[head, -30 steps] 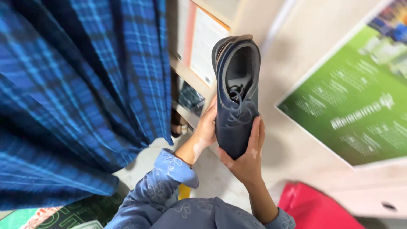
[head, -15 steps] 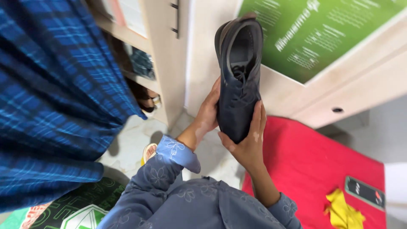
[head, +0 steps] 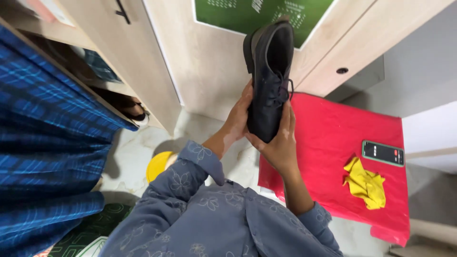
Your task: The person removes multiple pairs of shoes from a wooden shoe rack, places them on a red mat, and then returns them to the rack in a different arrangement. The person handles black dress shoes, brown shoes, and green-and-black sneakers, and briefly wipes the empty rack with a yellow cloth.
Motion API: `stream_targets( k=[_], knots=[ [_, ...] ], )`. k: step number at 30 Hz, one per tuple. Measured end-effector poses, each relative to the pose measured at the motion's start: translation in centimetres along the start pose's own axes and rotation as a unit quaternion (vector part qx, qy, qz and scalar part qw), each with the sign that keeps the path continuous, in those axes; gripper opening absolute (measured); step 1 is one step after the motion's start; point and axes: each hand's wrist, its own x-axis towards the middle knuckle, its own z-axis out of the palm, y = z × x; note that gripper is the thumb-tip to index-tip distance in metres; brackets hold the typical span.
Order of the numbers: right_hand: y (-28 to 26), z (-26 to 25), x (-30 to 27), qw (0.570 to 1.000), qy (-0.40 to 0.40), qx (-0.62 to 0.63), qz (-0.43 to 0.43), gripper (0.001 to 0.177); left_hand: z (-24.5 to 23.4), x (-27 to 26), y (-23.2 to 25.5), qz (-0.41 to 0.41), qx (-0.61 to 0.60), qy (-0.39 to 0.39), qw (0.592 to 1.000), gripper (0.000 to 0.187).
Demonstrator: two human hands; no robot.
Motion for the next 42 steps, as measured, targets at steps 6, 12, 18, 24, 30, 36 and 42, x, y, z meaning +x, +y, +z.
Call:
stream_targets(
  k=[6,12,18,24,30,36,42],
  knots=[
    [4.8,1.3,-0.6,0.996,0.025,0.025,0.087,0.117,-3.2,2.2,-5.6,-0.06,0.001,-0.028,0.998,0.065],
    [13.2,2.8,-2.9,0.986,0.07,0.019,0.153,0.116,-2.3,4.1,-7.3,-0.347,0.26,0.065,0.899,0.07],
    [20.8,3.4,-4.2,0.967,0.12,-0.071,0.214,0.119,-9.4,3.8,-15.3,-0.249,0.385,-0.076,0.885,0.074],
    [27.4,4.0,-4.9,0.942,0.14,-0.098,0.288,0.114,-10.1,2.8,-14.4,-0.28,0.429,-0.104,0.852,0.072],
    [33.0,4.3,-4.7,0.939,0.152,-0.111,0.287,0.115,-11.0,2.1,-14.3,-0.262,0.409,-0.104,0.868,0.07],
    [34.4,3.4,-3.4,0.937,0.125,-0.12,0.303,0.114,-8.7,1.5,-11.3,-0.272,0.397,-0.089,0.872,0.069],
    [38.3,3.6,-4.7,0.927,0.112,-0.191,0.302,0.114,-9.0,1.7,-10.3,-0.254,0.368,-0.043,0.894,0.068]
  ],
)
